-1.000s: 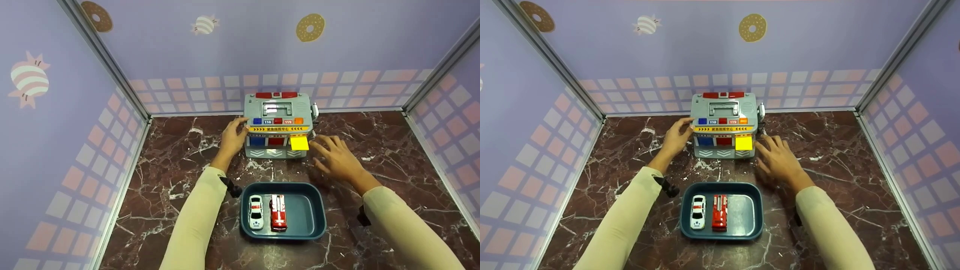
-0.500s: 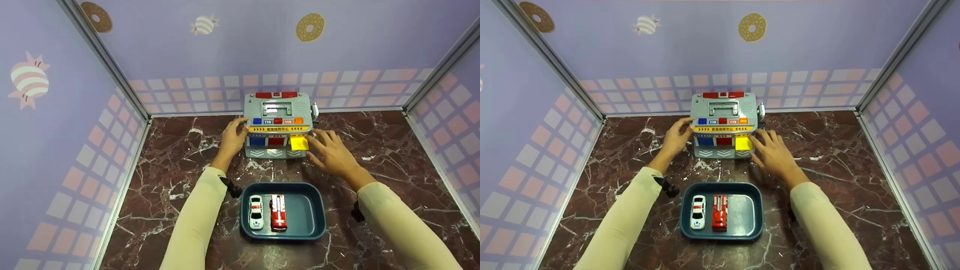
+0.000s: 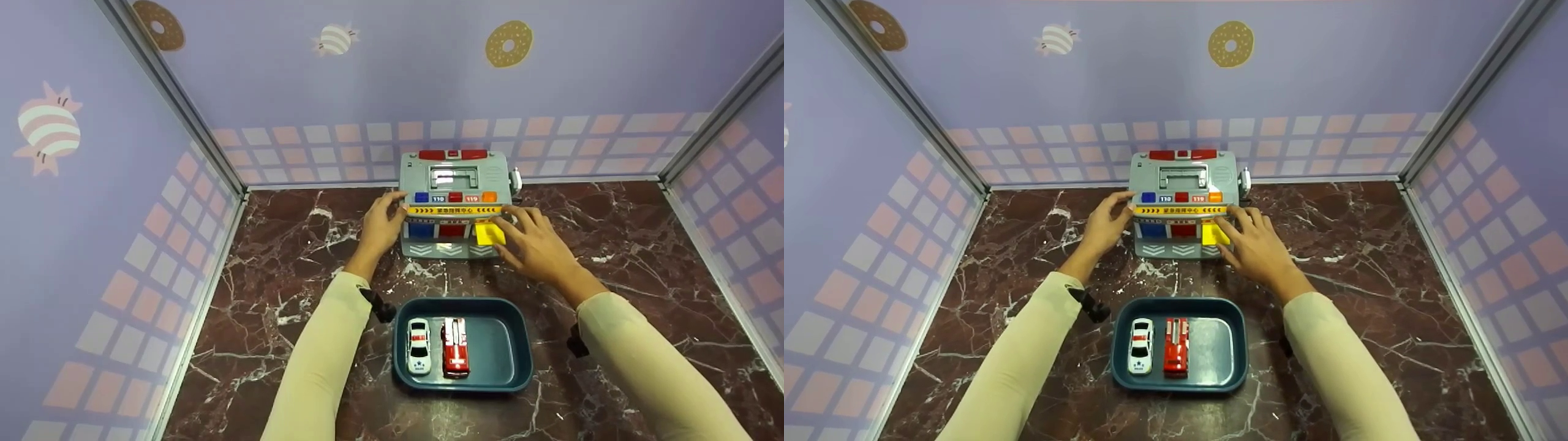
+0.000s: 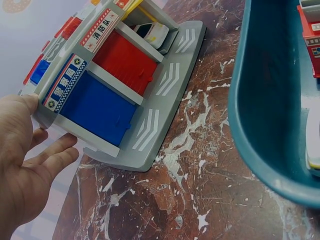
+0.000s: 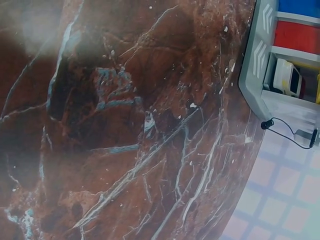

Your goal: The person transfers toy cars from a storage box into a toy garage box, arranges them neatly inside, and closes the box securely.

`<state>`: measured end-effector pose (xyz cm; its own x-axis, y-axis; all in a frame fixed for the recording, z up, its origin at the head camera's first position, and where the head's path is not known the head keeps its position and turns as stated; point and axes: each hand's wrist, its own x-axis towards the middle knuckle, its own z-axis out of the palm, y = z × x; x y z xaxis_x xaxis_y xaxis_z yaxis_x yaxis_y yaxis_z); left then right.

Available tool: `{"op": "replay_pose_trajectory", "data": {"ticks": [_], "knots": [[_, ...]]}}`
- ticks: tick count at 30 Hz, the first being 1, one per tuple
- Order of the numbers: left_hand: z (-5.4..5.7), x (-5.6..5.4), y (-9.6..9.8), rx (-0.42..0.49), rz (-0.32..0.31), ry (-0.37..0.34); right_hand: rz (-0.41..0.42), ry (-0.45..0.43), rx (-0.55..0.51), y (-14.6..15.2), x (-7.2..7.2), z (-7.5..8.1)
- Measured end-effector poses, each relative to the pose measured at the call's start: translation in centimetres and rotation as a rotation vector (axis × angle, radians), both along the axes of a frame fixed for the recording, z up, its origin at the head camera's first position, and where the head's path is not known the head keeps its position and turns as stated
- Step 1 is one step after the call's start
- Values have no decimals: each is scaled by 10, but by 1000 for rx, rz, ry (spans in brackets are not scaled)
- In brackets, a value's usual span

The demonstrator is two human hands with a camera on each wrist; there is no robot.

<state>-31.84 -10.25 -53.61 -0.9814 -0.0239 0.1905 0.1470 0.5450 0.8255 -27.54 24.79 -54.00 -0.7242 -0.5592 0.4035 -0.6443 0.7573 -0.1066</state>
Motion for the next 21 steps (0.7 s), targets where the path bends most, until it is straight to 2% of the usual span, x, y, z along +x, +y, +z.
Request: {"op": "replay_pose_trajectory", "data": {"ticks": [14, 21], "knots": [[-1, 0, 0, 10, -2, -13, -10, -19, 23, -9, -5, 4], [-1, 0, 1, -4, 3, 7, -23, -34, 30, -12, -7, 4]]}}
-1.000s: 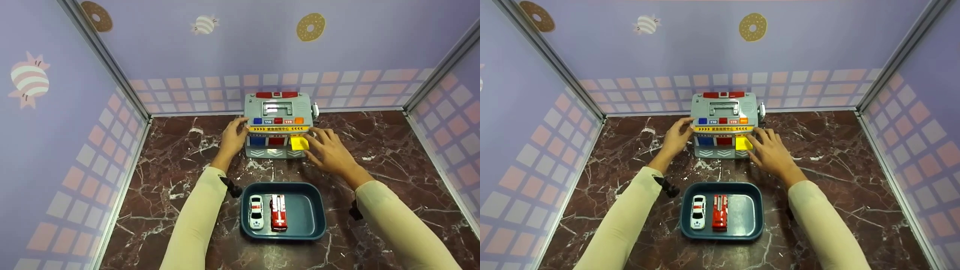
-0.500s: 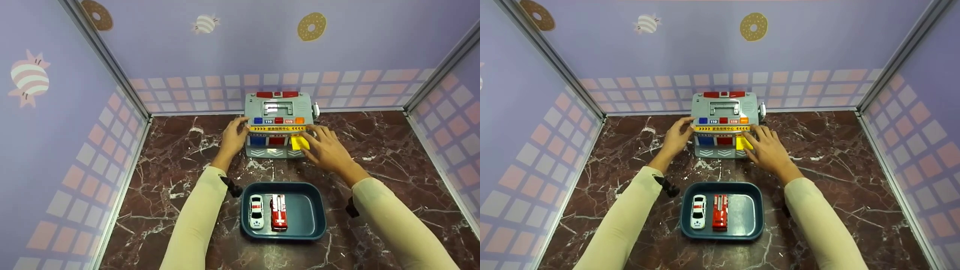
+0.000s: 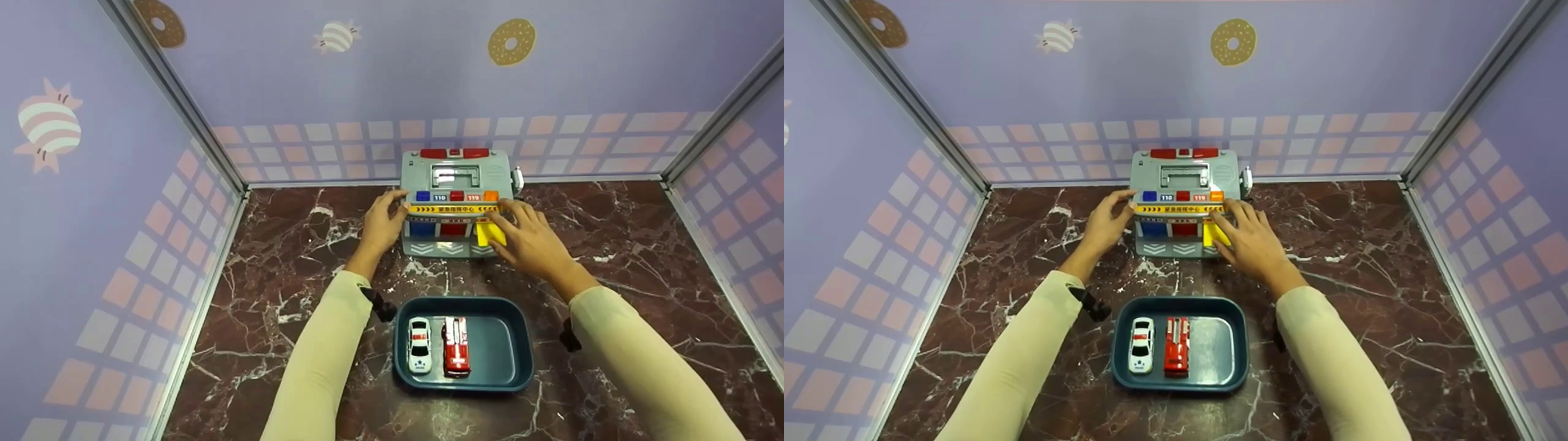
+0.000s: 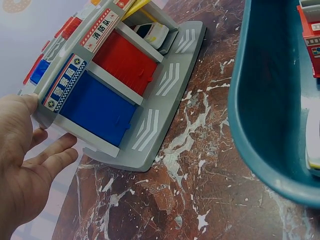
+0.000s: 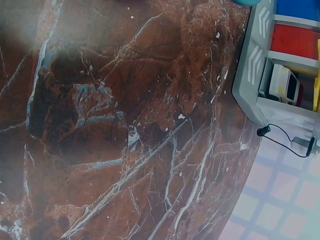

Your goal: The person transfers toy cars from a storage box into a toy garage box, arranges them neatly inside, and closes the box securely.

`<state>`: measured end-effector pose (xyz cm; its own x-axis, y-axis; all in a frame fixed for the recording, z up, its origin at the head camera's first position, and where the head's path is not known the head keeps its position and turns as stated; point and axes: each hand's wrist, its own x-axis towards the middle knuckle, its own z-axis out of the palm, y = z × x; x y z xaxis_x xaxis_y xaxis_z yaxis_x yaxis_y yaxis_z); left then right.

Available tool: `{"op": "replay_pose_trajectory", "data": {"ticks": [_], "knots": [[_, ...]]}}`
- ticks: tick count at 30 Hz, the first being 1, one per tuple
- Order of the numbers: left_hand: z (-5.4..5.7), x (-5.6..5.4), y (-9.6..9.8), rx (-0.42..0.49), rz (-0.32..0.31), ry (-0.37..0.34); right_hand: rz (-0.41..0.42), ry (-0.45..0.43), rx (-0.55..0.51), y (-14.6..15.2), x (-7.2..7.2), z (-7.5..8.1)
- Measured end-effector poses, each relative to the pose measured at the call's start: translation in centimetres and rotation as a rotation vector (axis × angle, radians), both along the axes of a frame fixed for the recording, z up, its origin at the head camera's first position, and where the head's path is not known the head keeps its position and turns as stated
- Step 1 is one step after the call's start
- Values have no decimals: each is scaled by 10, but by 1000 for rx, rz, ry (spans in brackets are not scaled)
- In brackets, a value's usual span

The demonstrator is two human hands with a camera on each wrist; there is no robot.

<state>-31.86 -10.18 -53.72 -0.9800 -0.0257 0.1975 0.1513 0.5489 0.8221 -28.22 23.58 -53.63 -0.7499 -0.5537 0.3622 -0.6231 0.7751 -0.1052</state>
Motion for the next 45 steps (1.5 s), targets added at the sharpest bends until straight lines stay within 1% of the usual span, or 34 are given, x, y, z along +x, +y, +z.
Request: {"op": "replay_pose_trajectory", "data": {"ticks": [10, 18, 23, 27, 32, 38, 45], "knots": [[-2, -1, -1, 0, 7, -5, -26, -4, 9, -5, -3, -2], [-1, 0, -2, -1, 8, -13, -50, 0, -17, -9, -5, -6], [-1, 2, -2, -9, -3, -4, -83, -19, -28, -13, -7, -8], [-1, 3, -3, 2, -8, 4, -103, -34, -39, -15, -9, -9], [0, 2, -2, 4, -1, -7, -113, -44, -48, -16, -11, -9], [-1, 1, -2, -2, 1, 0, -126, -46, -36, -18, -15, -10], [-2, -1, -1, -7, 0, 8, -147, -36, 2, -19, -18, -12]]}}
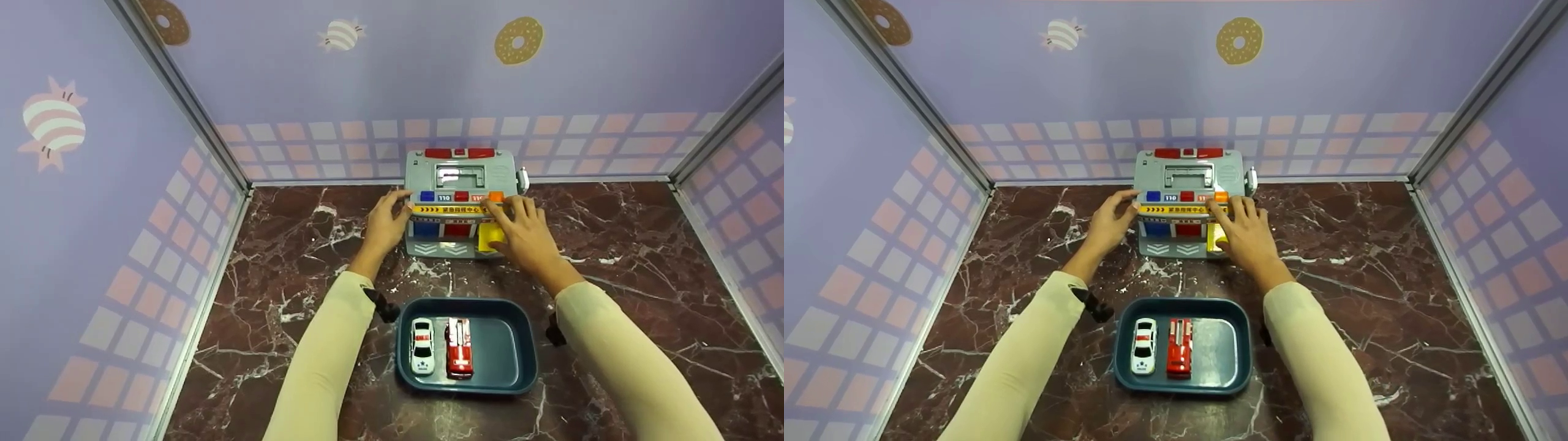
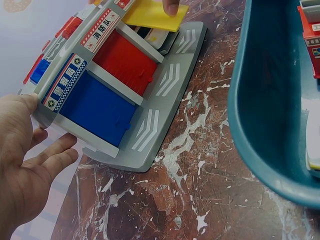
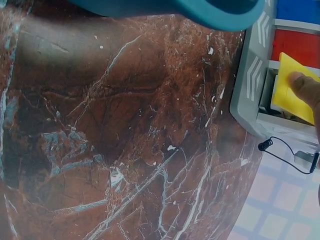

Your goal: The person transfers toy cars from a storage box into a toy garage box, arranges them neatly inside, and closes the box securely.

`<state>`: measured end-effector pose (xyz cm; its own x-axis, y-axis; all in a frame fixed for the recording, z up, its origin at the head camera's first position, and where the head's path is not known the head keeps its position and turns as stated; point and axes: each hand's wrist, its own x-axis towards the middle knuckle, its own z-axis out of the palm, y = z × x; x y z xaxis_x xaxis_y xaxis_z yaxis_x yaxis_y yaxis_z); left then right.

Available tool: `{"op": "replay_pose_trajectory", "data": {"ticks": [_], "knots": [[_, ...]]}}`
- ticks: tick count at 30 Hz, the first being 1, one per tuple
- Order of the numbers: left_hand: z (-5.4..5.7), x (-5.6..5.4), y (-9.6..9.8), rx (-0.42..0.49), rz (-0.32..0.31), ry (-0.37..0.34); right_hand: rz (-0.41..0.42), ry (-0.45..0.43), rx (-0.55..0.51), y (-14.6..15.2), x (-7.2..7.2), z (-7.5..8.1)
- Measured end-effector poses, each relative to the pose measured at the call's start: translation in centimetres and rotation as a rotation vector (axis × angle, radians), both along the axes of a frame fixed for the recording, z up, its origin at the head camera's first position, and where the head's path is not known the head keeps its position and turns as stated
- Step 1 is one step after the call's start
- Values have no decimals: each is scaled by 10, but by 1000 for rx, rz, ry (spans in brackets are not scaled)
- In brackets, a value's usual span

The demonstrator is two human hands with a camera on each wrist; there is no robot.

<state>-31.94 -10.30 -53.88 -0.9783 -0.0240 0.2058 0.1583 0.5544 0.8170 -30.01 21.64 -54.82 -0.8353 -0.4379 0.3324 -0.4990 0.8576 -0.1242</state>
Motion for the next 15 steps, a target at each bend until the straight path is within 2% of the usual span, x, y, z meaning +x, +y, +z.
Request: {"op": "replay_pose_trajectory", "data": {"ticks": [15], "knots": [[3, 2, 2, 17, 7, -14, -16, 97, 120, -6, -7, -8]]}}
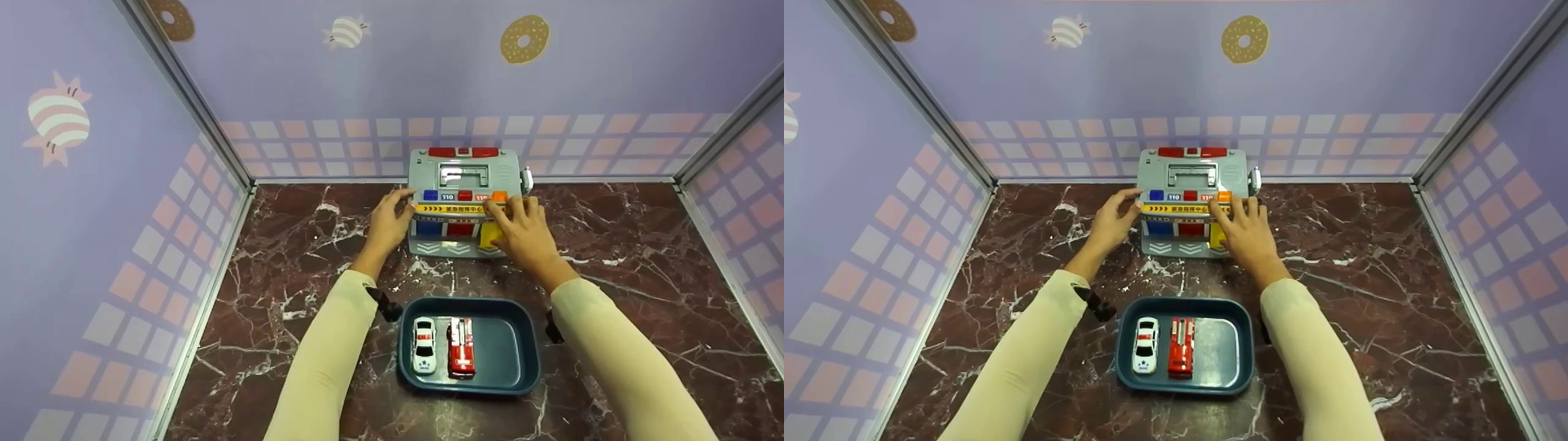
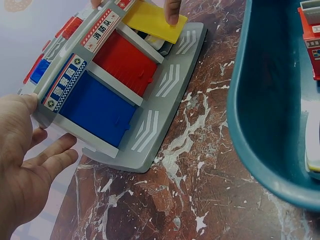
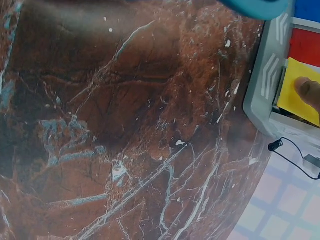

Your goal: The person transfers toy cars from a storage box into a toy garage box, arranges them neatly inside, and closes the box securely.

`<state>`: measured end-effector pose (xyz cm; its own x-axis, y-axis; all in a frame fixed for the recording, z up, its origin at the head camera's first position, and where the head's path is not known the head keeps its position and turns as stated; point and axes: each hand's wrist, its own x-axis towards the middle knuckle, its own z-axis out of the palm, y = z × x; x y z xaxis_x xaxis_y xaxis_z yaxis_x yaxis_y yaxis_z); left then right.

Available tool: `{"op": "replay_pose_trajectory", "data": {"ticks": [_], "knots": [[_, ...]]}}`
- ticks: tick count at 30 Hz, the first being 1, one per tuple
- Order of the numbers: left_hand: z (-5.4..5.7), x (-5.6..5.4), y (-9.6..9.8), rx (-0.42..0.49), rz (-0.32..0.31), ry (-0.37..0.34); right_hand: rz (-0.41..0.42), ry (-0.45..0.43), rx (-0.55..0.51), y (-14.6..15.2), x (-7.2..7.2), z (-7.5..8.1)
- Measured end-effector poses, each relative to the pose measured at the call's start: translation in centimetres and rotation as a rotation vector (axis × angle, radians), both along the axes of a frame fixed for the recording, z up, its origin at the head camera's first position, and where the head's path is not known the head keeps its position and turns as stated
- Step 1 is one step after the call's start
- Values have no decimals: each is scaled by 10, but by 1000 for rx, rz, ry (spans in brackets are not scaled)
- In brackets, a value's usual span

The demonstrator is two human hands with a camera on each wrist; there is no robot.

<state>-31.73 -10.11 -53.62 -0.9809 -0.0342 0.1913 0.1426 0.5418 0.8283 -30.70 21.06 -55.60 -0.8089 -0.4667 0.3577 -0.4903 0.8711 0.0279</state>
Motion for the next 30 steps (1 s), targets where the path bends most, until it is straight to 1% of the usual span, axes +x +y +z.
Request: {"op": "replay_pose_trajectory", "data": {"ticks": [5, 9, 10, 13, 16, 17, 21, 25, 30], "knots": [[-2, -2, -2, 23, -6, 12, -5, 49, 9, -2, -4, -6], [-11, -8, -8, 43, -29, 22, -6, 81, -3, -5, -6, -11], [-30, -20, -12, 51, -36, 41, -6, 89, -3, -5, -6, -12], [-36, -22, -13, 51, -37, 29, -14, 111, 6, -5, -6, -14], [-34, -19, -11, 57, -34, 22, -24, 120, 9, -5, -5, -15], [-15, -6, -7, 51, -29, 1, -27, 122, 10, -5, -5, -15], [-7, -2, -2, 27, -16, 6, -42, 140, 16, -5, -6, -14], [-3, 0, -1, -7, -8, 12, -51, 150, 21, -5, -8, -14], [-3, -2, -2, 0, -17, 8, -54, 139, 18, -5, -9, -16]]}}
